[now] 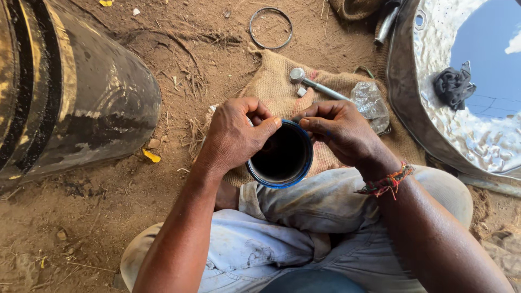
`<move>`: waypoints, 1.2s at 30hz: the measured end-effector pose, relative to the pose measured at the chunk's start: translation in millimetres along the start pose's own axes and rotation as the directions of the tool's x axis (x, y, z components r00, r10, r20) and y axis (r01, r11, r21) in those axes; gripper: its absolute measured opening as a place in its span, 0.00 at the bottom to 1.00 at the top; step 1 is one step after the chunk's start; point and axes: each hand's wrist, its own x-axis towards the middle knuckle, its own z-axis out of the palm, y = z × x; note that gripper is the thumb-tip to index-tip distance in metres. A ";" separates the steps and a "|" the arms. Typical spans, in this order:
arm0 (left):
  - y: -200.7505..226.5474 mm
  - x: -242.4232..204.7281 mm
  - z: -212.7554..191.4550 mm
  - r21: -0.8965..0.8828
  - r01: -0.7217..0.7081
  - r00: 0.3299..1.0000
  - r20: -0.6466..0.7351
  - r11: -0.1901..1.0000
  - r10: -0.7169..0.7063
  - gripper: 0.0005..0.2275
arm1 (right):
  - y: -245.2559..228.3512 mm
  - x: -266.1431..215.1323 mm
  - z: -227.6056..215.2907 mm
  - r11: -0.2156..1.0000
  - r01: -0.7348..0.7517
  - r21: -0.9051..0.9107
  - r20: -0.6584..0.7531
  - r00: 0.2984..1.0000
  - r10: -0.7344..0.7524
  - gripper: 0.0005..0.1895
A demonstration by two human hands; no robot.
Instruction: The person cleans and reassembles a cylindrical mechanical component by wiping the internal and external surfaces with a cloth, applying a blue sealant from a tube, and fitting internal seals and rings by hand.
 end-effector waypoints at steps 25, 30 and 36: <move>-34.6 -43.0 -4.0 -0.283 -0.072 0.985 -0.172 0.956 0.024 0.06 | -0.3 -16.9 -14.9 0.995 0.049 -0.083 0.023 0.999 -0.047 0.06; -45.8 -55.3 6.3 -0.472 -0.002 0.979 -0.181 0.881 -0.095 0.08 | 4.7 -16.5 -13.3 0.995 0.095 -0.011 0.038 0.995 -0.095 0.06; -46.9 -65.5 10.4 -0.461 0.016 0.972 -0.200 0.887 -0.122 0.10 | 5.5 -17.5 -9.7 0.991 0.134 -0.022 0.041 0.990 -0.133 0.07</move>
